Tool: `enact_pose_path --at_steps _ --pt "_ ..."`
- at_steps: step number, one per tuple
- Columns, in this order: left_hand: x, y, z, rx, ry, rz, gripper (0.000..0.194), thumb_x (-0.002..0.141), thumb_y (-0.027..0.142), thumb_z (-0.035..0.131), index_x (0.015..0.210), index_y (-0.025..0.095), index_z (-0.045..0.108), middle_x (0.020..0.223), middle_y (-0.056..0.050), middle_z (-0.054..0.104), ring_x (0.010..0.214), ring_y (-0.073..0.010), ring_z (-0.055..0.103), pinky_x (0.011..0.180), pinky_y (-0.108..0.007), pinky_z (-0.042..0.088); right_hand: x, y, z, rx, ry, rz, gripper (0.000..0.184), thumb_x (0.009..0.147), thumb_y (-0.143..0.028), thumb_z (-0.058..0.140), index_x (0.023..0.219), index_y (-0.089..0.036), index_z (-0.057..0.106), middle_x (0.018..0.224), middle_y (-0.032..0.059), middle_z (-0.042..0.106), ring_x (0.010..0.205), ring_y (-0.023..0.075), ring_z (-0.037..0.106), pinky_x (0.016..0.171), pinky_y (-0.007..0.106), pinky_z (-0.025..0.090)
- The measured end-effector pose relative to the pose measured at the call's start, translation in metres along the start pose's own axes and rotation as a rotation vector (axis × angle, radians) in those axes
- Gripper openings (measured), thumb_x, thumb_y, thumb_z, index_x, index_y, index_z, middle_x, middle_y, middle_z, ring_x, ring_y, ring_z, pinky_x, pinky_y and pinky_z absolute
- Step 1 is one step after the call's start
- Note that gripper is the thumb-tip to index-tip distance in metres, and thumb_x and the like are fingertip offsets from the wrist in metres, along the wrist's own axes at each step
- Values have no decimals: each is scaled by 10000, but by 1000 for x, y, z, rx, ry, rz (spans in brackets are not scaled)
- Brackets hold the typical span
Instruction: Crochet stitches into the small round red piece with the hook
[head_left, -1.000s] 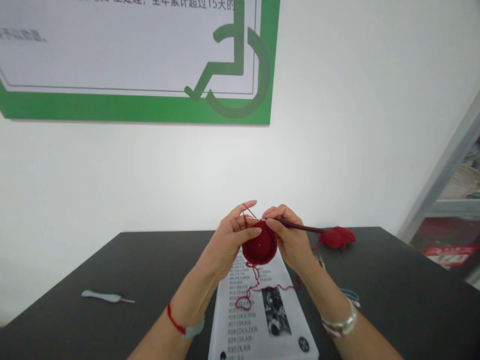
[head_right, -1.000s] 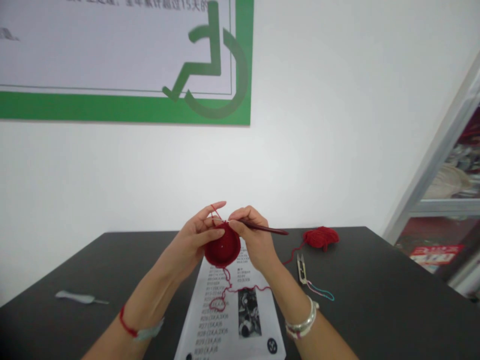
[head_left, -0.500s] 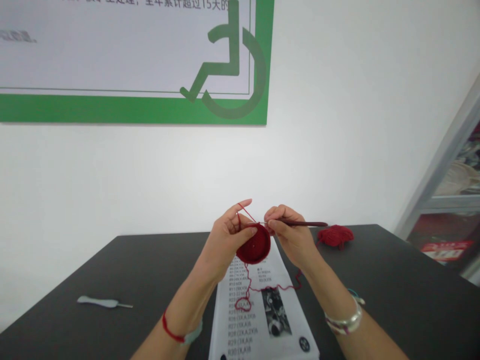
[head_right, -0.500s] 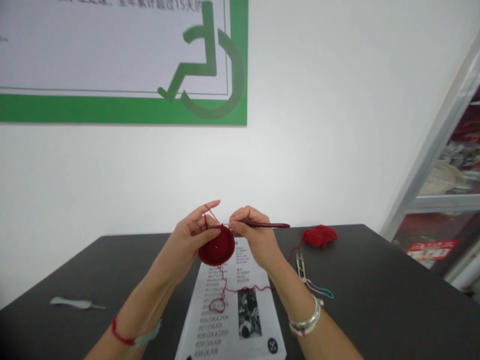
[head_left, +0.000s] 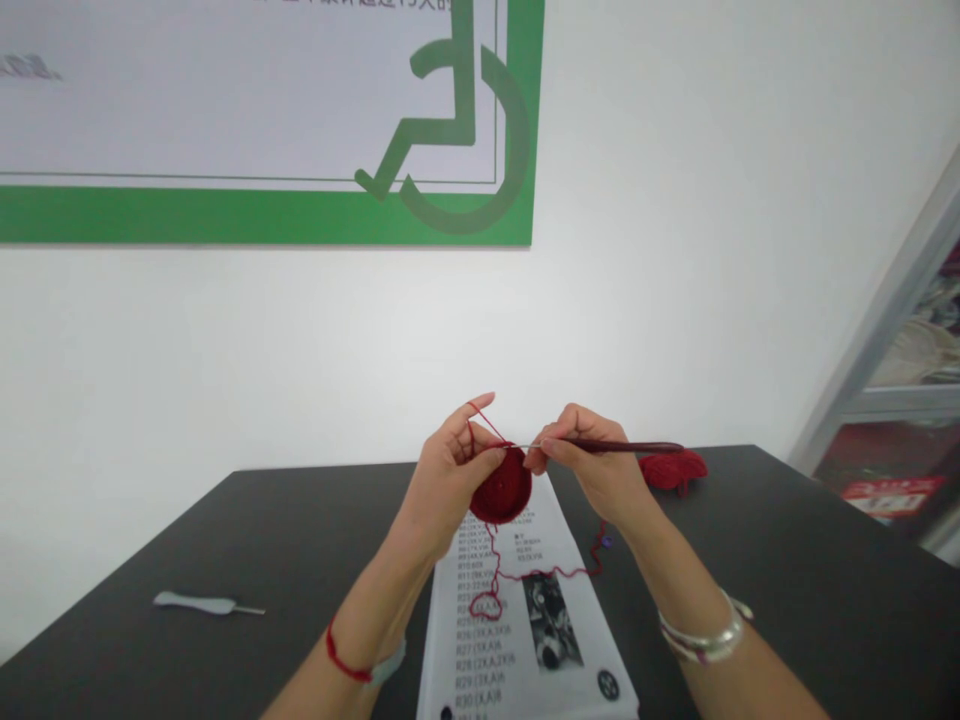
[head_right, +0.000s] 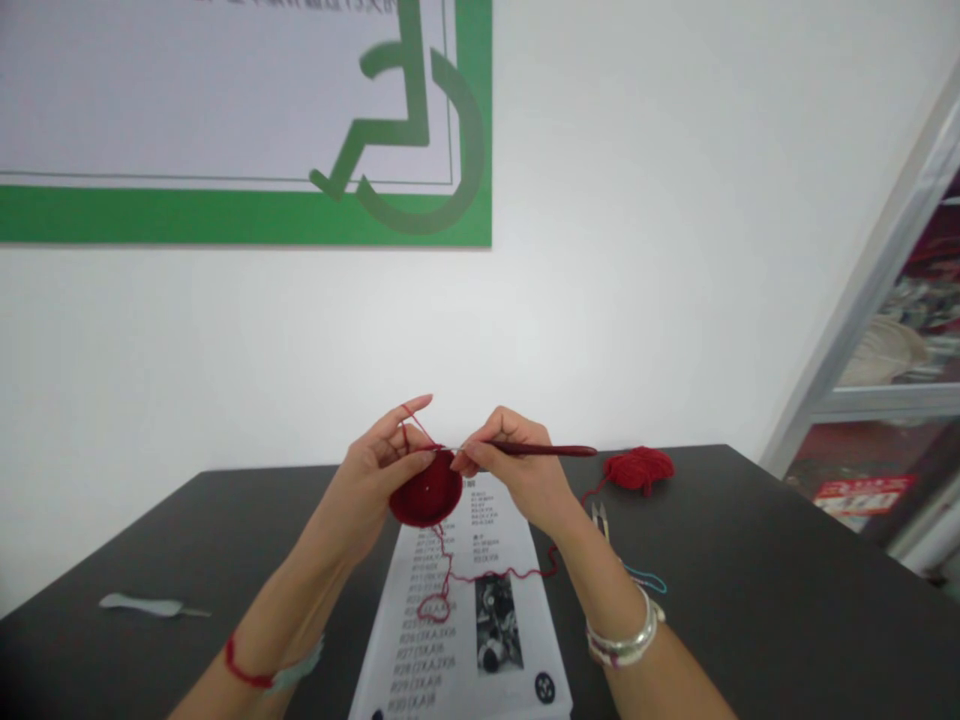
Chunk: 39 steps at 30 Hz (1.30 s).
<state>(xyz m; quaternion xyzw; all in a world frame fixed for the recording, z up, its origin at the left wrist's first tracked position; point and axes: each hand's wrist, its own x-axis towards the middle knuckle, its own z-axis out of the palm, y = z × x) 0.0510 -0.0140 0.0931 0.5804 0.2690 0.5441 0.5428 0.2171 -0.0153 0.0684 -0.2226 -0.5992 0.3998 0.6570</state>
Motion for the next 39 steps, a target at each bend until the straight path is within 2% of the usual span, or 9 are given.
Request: enact_pose_path --at_steps 9,15,19,24,26,29,31,36,39 --pt "-2 -2 2 68 54 59 636 714 155 685 1316 110 484 640 57 580 568 -95 514 562 -224 388 -10 1 10 -255 68 -13 94 803 -211 653 722 -208 606 649 -3 707 633 150 658 614 301 534" --pt "-1 -4 1 304 101 153 603 752 155 646 1334 107 494 680 27 625 624 -123 567 644 -260 455 -13 0 6 -446 13 -21 118 833 -242 637 726 -213 595 677 3 664 678 162 625 602 296 486" --pt "0 -7 -1 410 136 204 553 766 165 637 1307 116 536 706 6 662 679 -142 603 727 -287 477 -13 -7 8 -658 -98 -194 77 879 -200 574 804 -216 583 743 12 652 673 144 590 604 282 461" --pt "3 -9 -2 309 135 137 628 755 210 662 1348 96 488 703 -1 667 631 -143 590 616 -268 472 -13 -8 17 -827 -203 -496 159 917 -129 472 792 -218 513 781 41 620 721 158 576 645 295 478" --pt "2 -8 -1 299 136 132 627 739 204 678 1333 100 506 687 5 666 617 -138 581 609 -264 464 -13 -6 17 -839 -198 -496 159 920 -131 468 794 -221 505 782 41 609 728 163 573 645 297 479" --pt "0 -4 0 329 139 152 577 718 177 697 1277 124 568 659 19 656 621 -128 569 642 -263 451 -11 -1 14 -781 -155 -409 108 914 -152 509 840 -230 521 791 17 597 691 143 563 618 277 473" --pt "-1 0 -1 250 93 110 594 708 168 709 1282 133 562 641 31 643 603 -117 557 623 -253 436 -10 2 11 -746 -158 -447 102 907 -145 531 868 -239 532 803 8 599 691 136 559 606 269 465" --pt "2 1 -12 -114 -143 -149 602 651 131 768 1227 127 595 638 30 628 558 -86 525 564 -215 387 -5 9 9 -742 -240 -747 186 881 -74 536 864 -258 558 767 13 614 709 161 542 587 296 465" --pt "6 -4 -14 -241 -174 -260 546 634 120 784 1158 98 635 643 23 611 548 -69 504 551 -203 368 -3 16 8 -831 -222 -890 215 883 -53 520 818 -255 559 762 23 634 677 171 521 594 323 471"
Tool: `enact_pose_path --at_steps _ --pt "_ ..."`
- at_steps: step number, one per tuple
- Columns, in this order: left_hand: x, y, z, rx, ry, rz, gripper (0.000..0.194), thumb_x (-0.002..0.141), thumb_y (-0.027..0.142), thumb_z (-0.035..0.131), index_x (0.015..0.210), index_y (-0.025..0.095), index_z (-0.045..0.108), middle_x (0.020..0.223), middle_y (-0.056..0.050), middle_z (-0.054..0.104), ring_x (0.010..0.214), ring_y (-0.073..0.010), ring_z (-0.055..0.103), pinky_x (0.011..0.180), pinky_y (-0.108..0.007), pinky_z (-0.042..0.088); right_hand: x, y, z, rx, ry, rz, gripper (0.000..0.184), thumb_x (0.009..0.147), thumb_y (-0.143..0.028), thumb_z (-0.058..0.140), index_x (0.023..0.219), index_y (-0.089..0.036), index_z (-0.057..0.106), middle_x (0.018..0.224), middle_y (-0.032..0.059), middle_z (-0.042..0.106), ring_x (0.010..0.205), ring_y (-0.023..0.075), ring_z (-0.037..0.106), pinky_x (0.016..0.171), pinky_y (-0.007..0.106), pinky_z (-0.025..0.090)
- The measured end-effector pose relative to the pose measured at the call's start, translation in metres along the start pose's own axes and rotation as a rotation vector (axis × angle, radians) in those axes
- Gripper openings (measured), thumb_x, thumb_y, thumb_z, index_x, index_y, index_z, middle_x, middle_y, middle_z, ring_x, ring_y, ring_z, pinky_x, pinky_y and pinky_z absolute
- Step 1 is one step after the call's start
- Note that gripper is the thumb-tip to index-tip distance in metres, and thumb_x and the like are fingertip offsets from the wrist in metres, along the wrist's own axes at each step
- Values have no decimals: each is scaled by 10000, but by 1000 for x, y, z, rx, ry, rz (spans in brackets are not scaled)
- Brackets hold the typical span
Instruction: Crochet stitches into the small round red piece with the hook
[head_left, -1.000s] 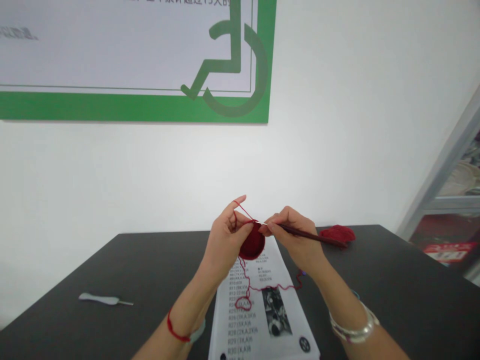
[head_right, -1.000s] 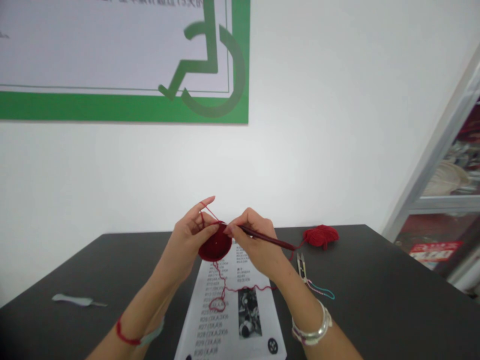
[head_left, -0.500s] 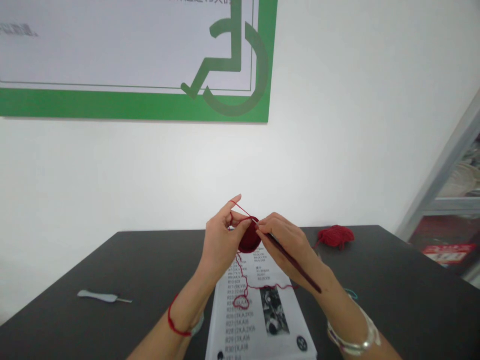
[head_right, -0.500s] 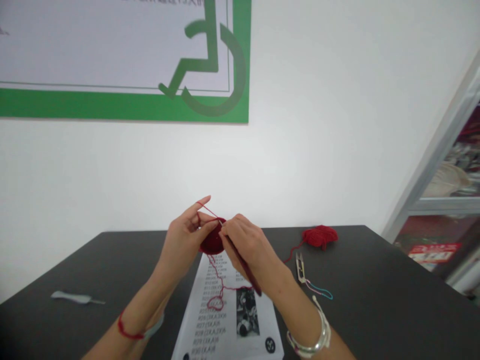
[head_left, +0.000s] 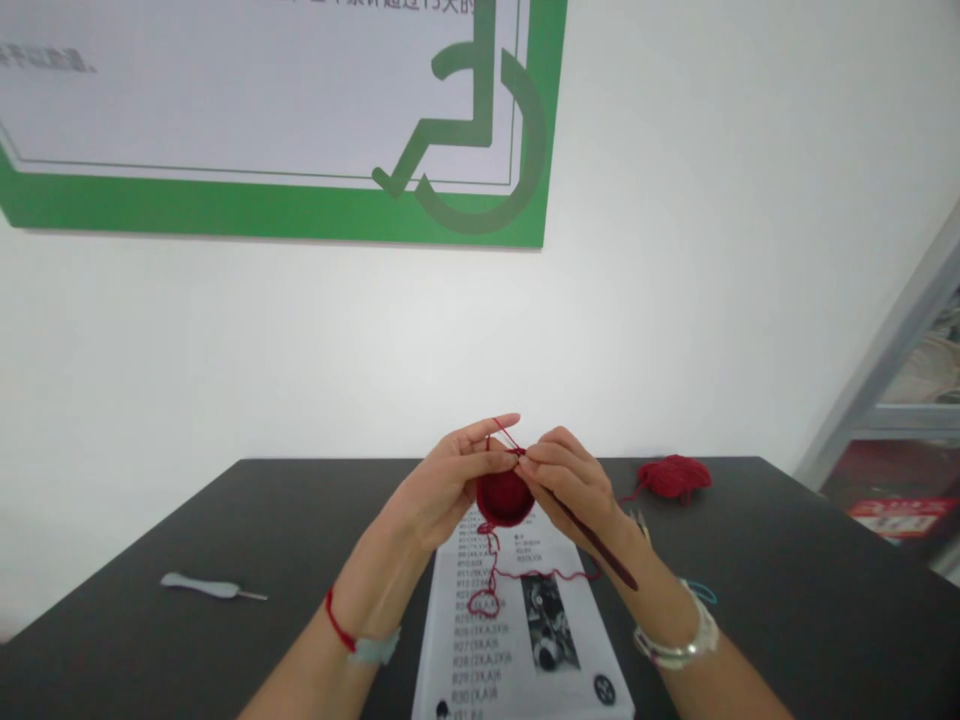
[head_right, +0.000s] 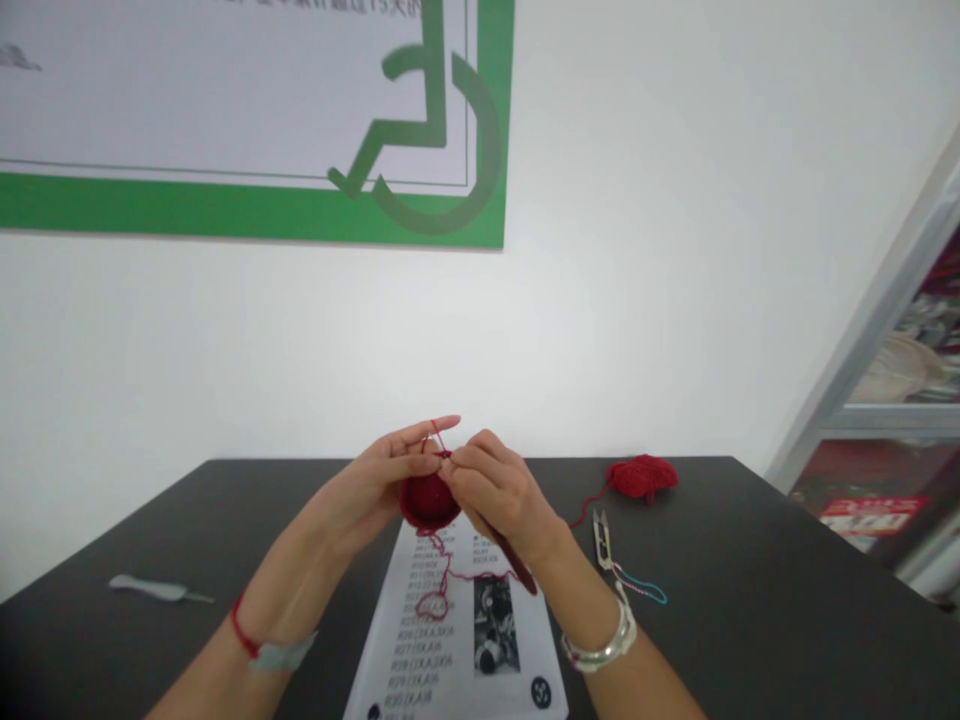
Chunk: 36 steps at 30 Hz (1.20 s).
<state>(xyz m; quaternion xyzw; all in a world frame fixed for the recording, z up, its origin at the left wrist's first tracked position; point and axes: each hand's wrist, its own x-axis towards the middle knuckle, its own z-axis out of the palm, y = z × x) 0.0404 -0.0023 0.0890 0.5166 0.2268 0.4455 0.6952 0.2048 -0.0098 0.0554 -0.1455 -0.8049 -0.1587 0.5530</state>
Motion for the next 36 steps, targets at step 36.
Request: enact_pose_path --at_steps 36 --pt "-4 -6 7 1005 313 662 462 826 36 472 1247 189 582 851 -13 640 776 -144 586 765 -277 444 14 -24 -14 116 -95 394 190 900 -105 489 746 -215 504 716 16 557 673 153 487 600 295 412"
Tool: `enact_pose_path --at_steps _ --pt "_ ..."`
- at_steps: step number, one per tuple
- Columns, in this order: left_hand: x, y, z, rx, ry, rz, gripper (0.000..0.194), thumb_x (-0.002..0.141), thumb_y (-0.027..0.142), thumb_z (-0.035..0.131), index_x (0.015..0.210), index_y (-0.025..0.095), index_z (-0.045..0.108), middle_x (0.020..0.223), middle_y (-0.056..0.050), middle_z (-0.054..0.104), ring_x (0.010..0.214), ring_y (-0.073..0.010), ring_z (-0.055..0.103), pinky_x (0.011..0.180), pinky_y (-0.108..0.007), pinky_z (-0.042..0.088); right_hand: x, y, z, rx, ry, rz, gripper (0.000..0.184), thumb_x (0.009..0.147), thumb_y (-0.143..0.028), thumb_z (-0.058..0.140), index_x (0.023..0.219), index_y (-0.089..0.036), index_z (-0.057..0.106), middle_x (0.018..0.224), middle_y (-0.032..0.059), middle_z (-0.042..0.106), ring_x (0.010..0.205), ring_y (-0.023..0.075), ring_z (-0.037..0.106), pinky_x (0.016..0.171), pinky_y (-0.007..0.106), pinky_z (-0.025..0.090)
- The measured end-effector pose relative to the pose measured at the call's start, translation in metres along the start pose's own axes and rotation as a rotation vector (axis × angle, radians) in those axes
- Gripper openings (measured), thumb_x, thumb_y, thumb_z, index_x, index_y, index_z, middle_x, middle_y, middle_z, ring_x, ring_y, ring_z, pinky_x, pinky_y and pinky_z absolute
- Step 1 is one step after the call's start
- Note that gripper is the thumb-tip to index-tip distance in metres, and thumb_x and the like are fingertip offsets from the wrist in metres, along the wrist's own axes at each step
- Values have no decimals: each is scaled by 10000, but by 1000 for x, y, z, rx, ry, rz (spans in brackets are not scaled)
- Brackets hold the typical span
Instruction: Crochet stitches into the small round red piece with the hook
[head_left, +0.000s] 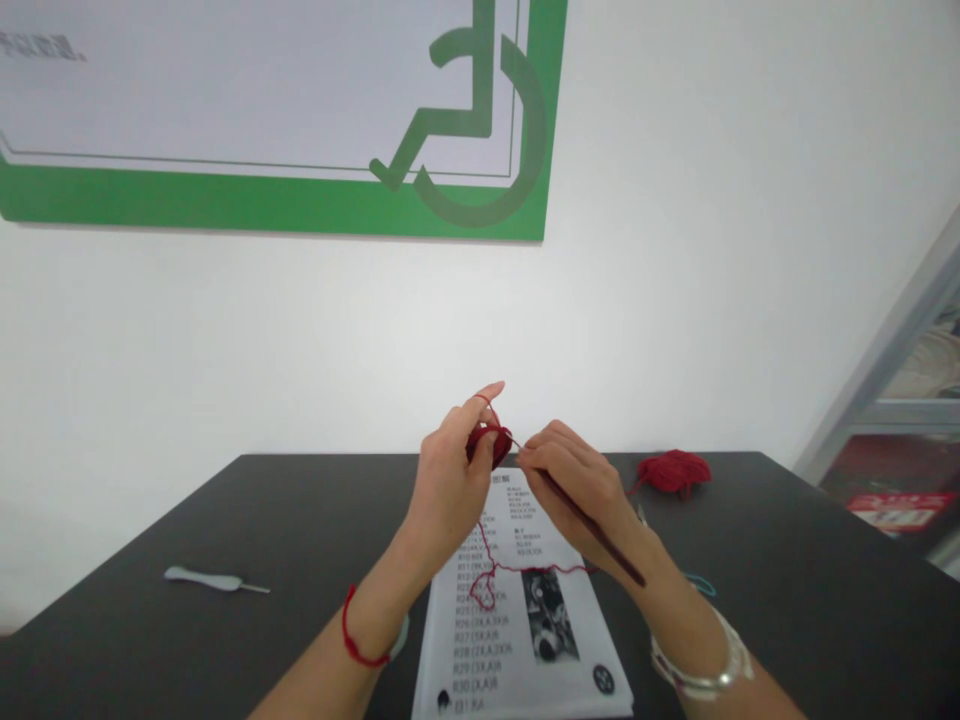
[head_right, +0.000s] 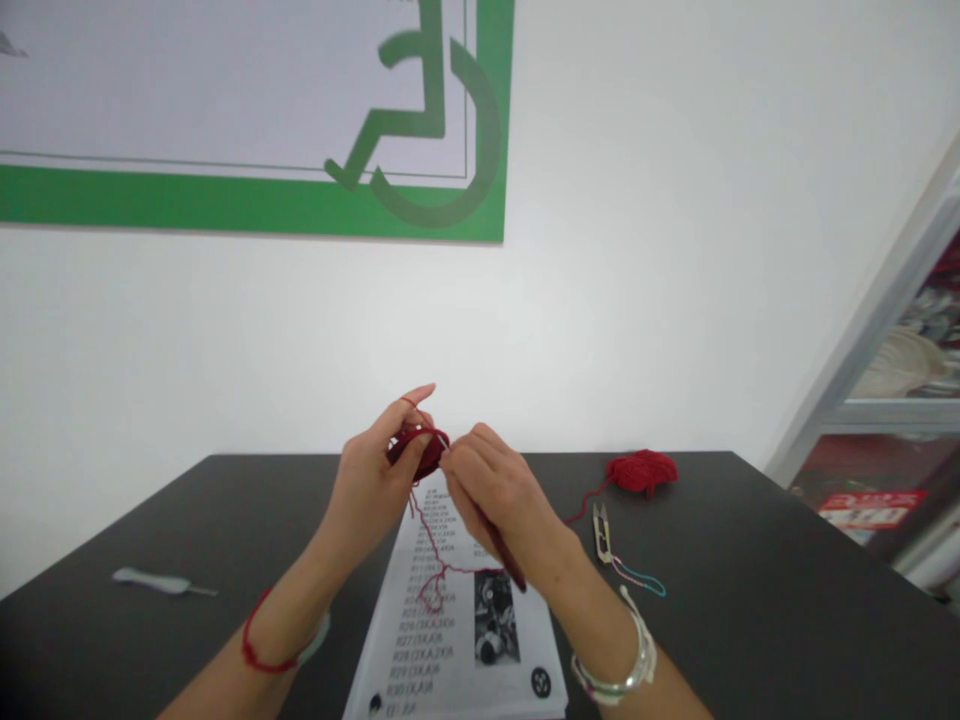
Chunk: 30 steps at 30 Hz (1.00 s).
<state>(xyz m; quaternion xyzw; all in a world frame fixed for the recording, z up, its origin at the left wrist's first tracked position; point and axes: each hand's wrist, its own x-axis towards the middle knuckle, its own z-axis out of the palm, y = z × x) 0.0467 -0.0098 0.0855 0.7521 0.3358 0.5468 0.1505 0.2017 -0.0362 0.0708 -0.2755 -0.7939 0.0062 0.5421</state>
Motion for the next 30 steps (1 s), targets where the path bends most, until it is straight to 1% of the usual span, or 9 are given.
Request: enact_pose_path --at_steps 2,5,10,13,18,21,23,25,30 --pt "1 -1 -1 44 -27 32 473 822 23 460 1253 180 574 857 -17 644 793 -147 590 767 -281 450 2 0 -6 -24 -97 -130 205 914 -81 460 760 -208 510 737 31 562 719 162 487 631 302 420" --pt "1 -3 -2 90 -78 78 461 820 19 451 1228 182 589 878 -27 663 818 -159 596 785 -303 456 3 2 -13 34 -105 -118 176 916 -75 473 807 -202 527 752 19 548 723 147 488 629 282 417" --pt "2 -2 -5 119 -120 77 457 833 24 428 1223 193 597 929 -44 683 812 -171 594 790 -334 458 1 6 -15 183 -28 182 169 854 -82 561 740 -206 547 696 -28 525 626 108 462 570 257 359" --pt "4 0 -8 69 -141 37 436 811 17 463 1174 192 628 938 -41 686 840 -166 598 825 -328 447 2 12 -14 419 68 364 161 804 -112 632 688 -207 572 621 -47 542 578 103 461 544 255 337" --pt "7 3 -9 -281 -169 -134 458 782 71 568 1227 178 592 769 15 656 699 -118 585 710 -260 460 7 17 -3 943 153 536 132 760 -137 668 662 -198 604 567 -43 598 533 97 505 521 233 344" --pt "8 4 -7 -486 -168 -254 454 749 107 636 1199 156 601 710 27 648 611 -97 560 595 -227 435 8 14 10 1090 218 620 142 757 -163 679 643 -185 597 556 -44 586 511 79 467 502 213 328" --pt "8 2 -5 -622 -169 -343 477 722 123 680 1191 144 596 675 33 649 561 -82 541 544 -208 407 6 13 17 1054 282 610 143 770 -174 675 651 -186 597 564 -44 583 513 77 447 505 212 329" --pt "9 0 -3 -749 -179 -429 498 689 127 718 1172 133 598 641 40 647 525 -67 525 517 -189 381 4 15 21 919 321 529 125 779 -166 671 677 -194 604 593 -44 590 528 83 448 516 220 338" --pt "8 -1 -1 -913 -200 -546 546 643 112 758 1166 111 600 632 34 657 514 -59 532 522 -182 377 -3 24 20 537 266 286 115 810 -138 637 745 -219 588 669 -44 564 588 102 481 536 233 379"
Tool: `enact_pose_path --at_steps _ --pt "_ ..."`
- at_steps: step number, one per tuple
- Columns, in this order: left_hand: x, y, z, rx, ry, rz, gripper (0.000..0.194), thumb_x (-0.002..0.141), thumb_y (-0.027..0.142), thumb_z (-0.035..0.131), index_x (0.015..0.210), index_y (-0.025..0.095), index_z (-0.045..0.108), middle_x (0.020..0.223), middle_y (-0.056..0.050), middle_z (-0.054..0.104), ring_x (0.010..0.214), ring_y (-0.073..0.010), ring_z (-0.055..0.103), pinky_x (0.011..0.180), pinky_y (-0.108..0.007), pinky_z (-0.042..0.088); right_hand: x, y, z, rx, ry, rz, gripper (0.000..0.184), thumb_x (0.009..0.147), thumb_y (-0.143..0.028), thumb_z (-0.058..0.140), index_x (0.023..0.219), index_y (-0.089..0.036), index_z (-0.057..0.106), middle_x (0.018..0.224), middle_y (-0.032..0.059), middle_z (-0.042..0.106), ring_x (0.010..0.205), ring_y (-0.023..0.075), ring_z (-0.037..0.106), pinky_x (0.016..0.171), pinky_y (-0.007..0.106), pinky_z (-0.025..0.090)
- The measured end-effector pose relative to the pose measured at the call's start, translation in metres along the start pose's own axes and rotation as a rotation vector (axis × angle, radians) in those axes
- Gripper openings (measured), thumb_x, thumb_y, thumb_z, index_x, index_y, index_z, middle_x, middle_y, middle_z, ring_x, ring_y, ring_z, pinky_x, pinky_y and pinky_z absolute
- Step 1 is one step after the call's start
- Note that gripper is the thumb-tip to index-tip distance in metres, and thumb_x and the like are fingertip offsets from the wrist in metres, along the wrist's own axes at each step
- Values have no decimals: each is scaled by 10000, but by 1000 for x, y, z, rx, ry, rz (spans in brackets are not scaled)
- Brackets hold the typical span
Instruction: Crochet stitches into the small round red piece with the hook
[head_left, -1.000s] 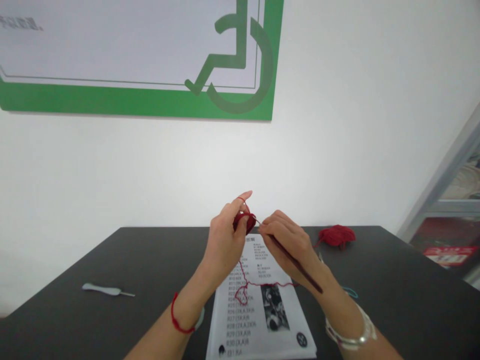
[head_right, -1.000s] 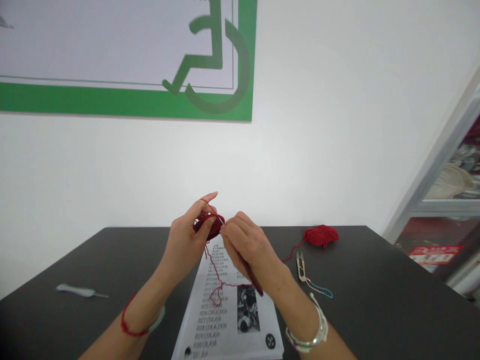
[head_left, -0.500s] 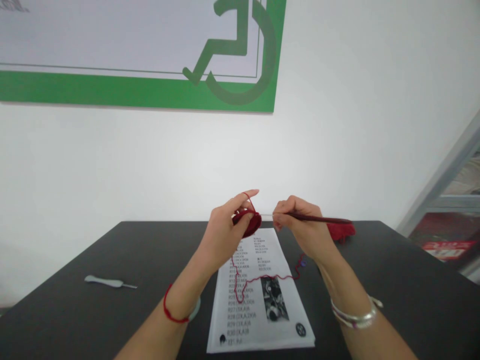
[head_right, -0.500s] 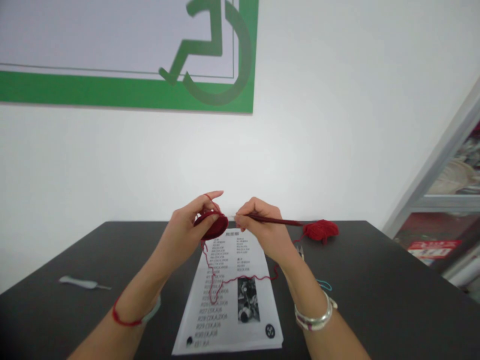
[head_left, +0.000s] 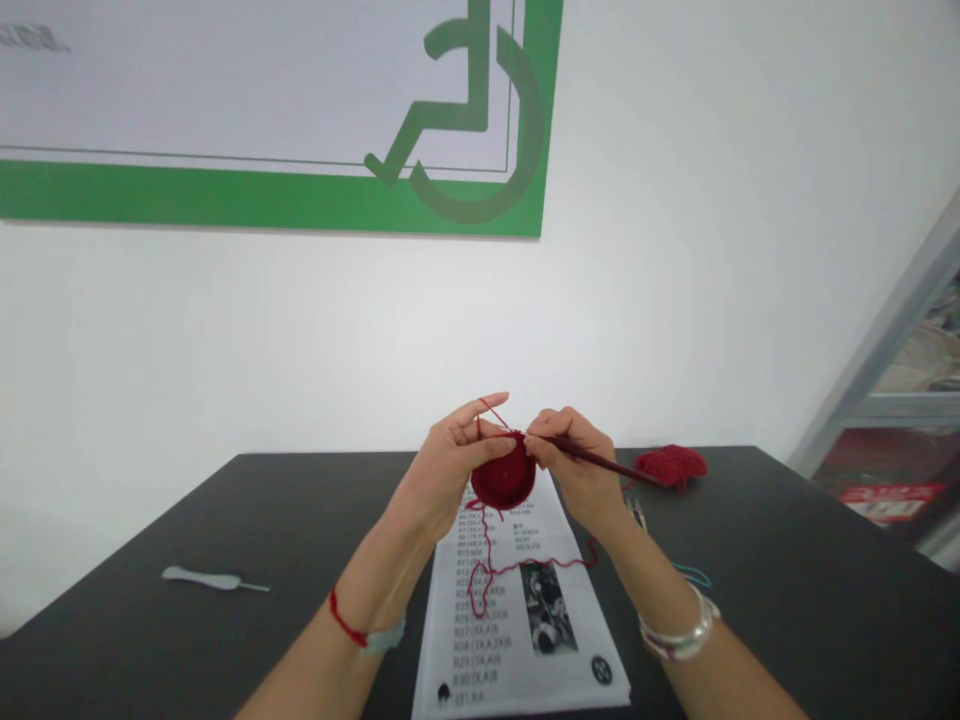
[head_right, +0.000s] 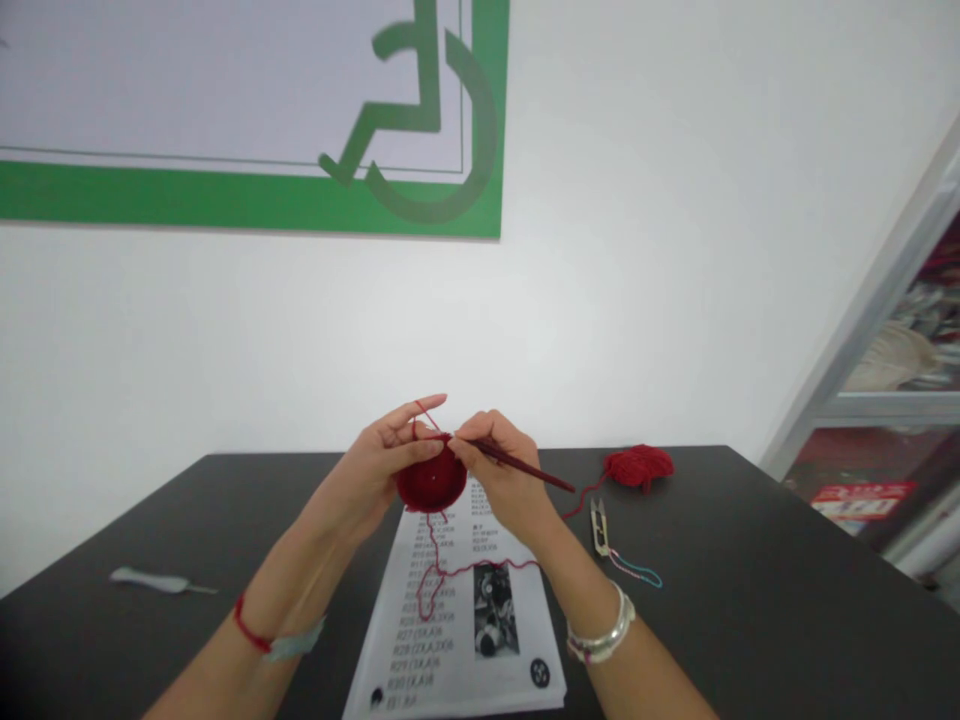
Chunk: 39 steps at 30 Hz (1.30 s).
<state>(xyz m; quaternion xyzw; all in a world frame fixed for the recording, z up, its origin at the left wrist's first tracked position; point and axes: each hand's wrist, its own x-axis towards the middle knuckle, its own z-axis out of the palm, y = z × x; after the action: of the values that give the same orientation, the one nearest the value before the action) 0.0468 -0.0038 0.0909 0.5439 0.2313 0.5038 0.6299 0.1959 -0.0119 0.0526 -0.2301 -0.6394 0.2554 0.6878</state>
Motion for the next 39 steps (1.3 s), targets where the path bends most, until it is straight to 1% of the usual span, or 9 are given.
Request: enact_pose_path --at_steps 2,5,7,9,11,15,18,27,39 --pt "-2 -1 3 19 8 18 609 643 107 758 1223 108 574 639 30 661 524 -66 534 523 -187 375 0 2 -2 -168 -37 -111 117 842 -144 605 766 -225 565 681 -39 548 592 108 482 528 234 388" --pt "-4 -3 7 54 48 67 680 656 104 747 1299 113 527 630 35 651 529 -72 526 522 -190 364 -1 4 -2 -482 -84 -389 138 870 -104 557 811 -227 537 706 -18 540 612 122 489 539 248 405" --pt "-3 -4 8 4 43 34 683 662 110 742 1309 117 523 628 37 640 524 -69 517 520 -190 358 -1 7 1 -627 -63 -593 180 863 -52 539 832 -230 525 712 -6 534 632 137 488 554 262 412" --pt "-2 -6 6 -88 12 -41 659 649 114 753 1277 114 553 635 32 633 527 -67 521 525 -187 362 -3 8 5 -643 -20 -695 215 847 -22 541 846 -235 519 721 -4 534 643 141 489 560 265 415" --pt "0 -6 2 -158 -11 -109 625 631 114 769 1229 112 589 661 17 642 547 -67 538 543 -182 376 -4 9 8 -509 22 -624 213 847 -29 548 855 -240 520 754 -5 545 653 132 505 560 255 418" --pt "0 -2 -3 -169 -18 -128 609 628 119 782 1207 126 593 711 -2 670 556 -65 556 563 -176 401 -3 5 7 -27 8 -165 123 866 -149 574 794 -234 523 726 -28 528 584 111 481 503 240 384" --pt "-2 4 -4 -120 -13 -89 614 635 123 775 1213 126 566 681 11 665 516 -55 532 518 -162 377 2 0 -1 120 -54 10 122 834 -213 632 750 -225 545 680 -38 522 544 107 438 483 247 347" --pt "-3 12 -9 -14 -97 -95 547 643 137 753 1163 126 585 617 35 611 454 -46 453 445 -164 318 5 -19 -19 135 -135 47 121 792 -148 684 742 -234 614 731 -26 574 560 105 432 512 269 323" --pt "-3 16 -19 -17 -214 -193 424 638 107 760 1054 127 676 654 12 619 518 -59 517 489 -170 353 7 -34 -29 124 -236 109 134 754 -160 719 667 -218 634 690 -6 603 586 119 480 518 268 365"
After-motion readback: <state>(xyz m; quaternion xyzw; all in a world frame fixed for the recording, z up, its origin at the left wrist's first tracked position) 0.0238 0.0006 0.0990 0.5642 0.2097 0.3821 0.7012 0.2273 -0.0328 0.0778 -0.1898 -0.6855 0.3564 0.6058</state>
